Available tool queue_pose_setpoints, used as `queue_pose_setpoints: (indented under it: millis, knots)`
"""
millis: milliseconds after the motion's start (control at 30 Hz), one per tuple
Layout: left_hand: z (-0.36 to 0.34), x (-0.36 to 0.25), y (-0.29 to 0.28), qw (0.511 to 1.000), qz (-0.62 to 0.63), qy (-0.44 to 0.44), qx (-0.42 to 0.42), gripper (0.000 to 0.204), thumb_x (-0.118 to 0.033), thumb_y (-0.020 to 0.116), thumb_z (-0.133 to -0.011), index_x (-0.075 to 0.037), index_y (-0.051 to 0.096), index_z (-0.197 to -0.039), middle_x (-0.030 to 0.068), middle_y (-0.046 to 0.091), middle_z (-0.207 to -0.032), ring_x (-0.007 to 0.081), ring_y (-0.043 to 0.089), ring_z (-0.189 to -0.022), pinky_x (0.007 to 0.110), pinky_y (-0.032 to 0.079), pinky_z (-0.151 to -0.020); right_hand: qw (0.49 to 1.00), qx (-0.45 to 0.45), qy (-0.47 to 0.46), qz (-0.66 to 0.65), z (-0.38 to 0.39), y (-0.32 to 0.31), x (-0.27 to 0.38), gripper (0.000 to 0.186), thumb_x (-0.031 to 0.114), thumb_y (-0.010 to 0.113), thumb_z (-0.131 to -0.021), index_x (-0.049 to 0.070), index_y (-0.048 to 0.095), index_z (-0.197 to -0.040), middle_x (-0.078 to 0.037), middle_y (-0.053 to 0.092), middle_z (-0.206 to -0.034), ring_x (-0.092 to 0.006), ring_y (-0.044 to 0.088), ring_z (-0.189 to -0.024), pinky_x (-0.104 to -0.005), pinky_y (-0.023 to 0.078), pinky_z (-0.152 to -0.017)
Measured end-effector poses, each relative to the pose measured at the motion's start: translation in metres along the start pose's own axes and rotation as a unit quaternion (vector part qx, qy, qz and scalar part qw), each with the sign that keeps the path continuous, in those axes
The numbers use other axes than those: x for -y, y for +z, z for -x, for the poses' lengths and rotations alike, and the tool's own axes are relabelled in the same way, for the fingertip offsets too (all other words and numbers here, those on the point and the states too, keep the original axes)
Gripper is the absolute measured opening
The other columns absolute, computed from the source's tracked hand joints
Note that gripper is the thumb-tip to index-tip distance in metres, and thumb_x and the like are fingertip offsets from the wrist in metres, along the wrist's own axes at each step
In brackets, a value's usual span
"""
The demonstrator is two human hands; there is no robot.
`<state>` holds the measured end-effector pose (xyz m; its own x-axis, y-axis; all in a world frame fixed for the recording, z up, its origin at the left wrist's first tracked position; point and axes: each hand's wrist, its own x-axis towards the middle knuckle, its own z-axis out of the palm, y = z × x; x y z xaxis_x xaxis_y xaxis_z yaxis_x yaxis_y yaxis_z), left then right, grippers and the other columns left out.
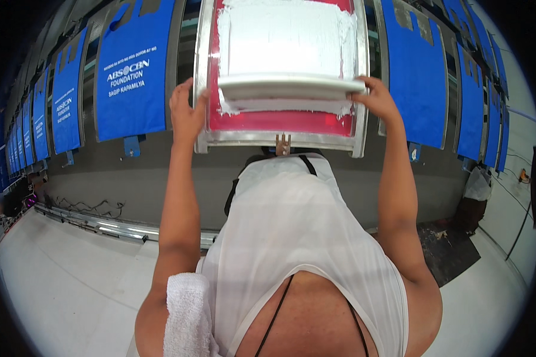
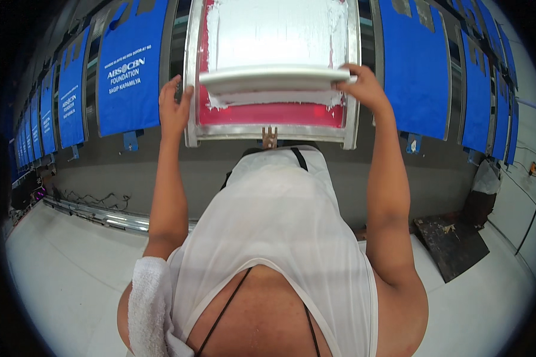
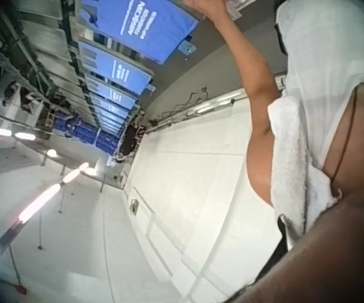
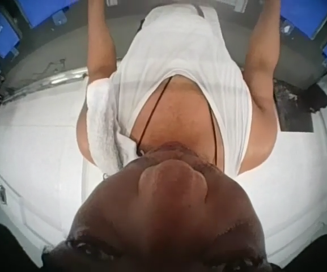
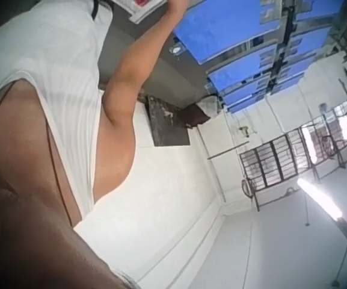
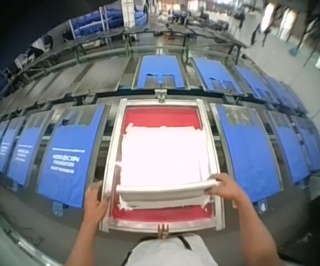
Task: Applying ink to a screen and printing onto blue bags on a production line.
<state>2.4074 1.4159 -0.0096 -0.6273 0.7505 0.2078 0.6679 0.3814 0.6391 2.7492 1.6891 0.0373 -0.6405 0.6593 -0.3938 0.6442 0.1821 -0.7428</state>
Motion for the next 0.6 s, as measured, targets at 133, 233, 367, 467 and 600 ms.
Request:
queue_pose_setpoints:
  millis: [133,233,367,467,600]
  knots:
    - [-0.001,-0.088,-0.031,0.960,-0.046,0.192,0.200,0.047,-0.022,0.075,-0.068,-0.007,0.058,-0.110,0.0113,0.059,-0.101,0.0293,0.055,-0.095,0.041,0.042,-0.083,0.928,-0.059,-0.105,0.354,0.051,0.032,0.055,0.038,0.006,0.069,-0.061,0.008,0.064,-0.099,-0.012,0.064,-0.087,-0.0296,0.060,-0.087,-0.0447,0.039,-0.094]
    - [-0.025,-0.091,-0.022,0.922,-0.138,0.215,0.289,0.034,-0.019,0.074,-0.067,-0.007,0.061,-0.096,0.0097,0.062,-0.086,0.0282,0.058,-0.086,0.042,0.044,-0.077,0.927,-0.033,-0.105,0.359,0.045,0.047,0.054,0.036,0.003,0.063,-0.061,0.011,0.065,-0.096,-0.014,0.064,-0.082,-0.0338,0.059,-0.085,-0.0457,0.040,-0.092]
    - [-0.089,-0.114,-0.013,0.925,-0.164,0.197,0.281,0.023,-0.013,0.072,-0.068,-0.005,0.062,-0.087,0.0114,0.063,-0.078,0.0318,0.060,-0.080,0.041,0.047,-0.072,0.945,-0.031,-0.121,0.302,-0.003,0.008,0.062,0.034,0.006,0.060,-0.059,0.009,0.065,-0.093,-0.016,0.064,-0.073,-0.0346,0.062,-0.072,-0.0427,0.049,-0.071]
    - [-0.141,-0.088,0.025,0.954,-0.128,0.219,0.159,0.026,-0.013,0.071,-0.068,-0.006,0.061,-0.091,0.0115,0.063,-0.082,0.0315,0.060,-0.081,0.042,0.047,-0.072,0.909,-0.113,-0.174,0.362,-0.068,-0.013,0.071,0.024,0.007,0.059,-0.066,0.010,0.064,-0.090,-0.014,0.064,-0.073,-0.0315,0.062,-0.077,-0.0457,0.042,-0.084]
    - [-0.164,-0.046,0.081,0.955,-0.157,0.238,0.088,0.039,-0.011,0.068,-0.069,-0.007,0.056,-0.105,0.0121,0.061,-0.102,0.0311,0.057,-0.094,0.043,0.044,-0.080,0.860,-0.159,-0.188,0.448,-0.128,0.007,0.047,0.031,0.006,0.056,-0.072,0.009,0.058,-0.103,-0.011,0.063,-0.091,-0.0270,0.058,-0.095,-0.0562,0.033,-0.095]
